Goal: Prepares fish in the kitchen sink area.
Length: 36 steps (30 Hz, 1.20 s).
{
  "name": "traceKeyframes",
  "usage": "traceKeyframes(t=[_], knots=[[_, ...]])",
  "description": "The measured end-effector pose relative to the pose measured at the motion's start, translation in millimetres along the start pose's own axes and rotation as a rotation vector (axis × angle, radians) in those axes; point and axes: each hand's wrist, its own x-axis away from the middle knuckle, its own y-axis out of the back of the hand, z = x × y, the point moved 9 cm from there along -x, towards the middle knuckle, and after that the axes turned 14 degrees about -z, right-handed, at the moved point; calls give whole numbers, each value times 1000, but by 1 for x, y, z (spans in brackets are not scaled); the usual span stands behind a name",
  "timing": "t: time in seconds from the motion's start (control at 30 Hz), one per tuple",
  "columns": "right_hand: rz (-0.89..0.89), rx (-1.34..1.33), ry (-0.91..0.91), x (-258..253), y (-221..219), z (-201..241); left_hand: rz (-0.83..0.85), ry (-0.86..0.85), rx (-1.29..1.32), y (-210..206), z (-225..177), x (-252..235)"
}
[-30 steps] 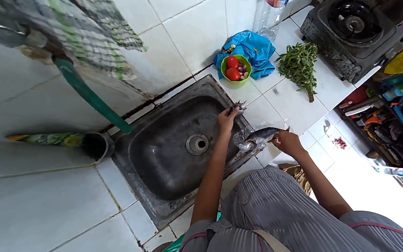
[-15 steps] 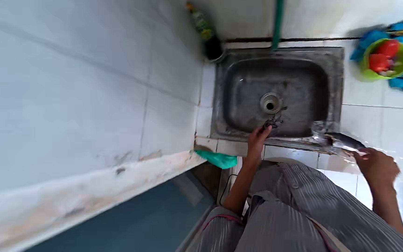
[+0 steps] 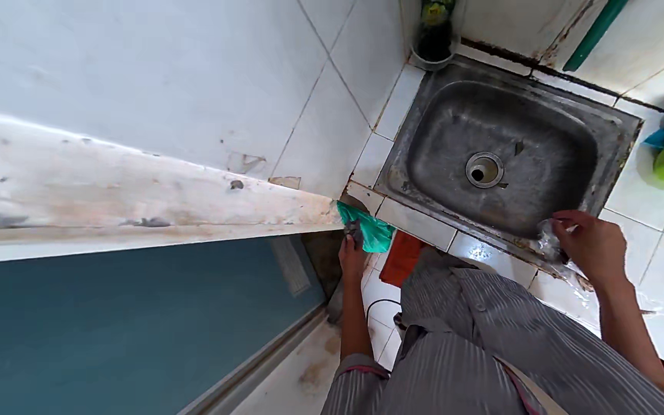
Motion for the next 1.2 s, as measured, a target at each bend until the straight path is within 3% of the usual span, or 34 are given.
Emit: traceKeyframes(t=[0.2,0.73,1.0,1.2], knots=[[80,20,84,1,-22,17,295,48,142,-23,0,-30],[148,54,10,10,-24,2,522,-29,-8,-19,-24,-68],[202,64,50,0,-37,16,481,-25,266,-16,-36,-71],[232,65,92,-12,-45,27,470,-69,436,2,-38,-44]])
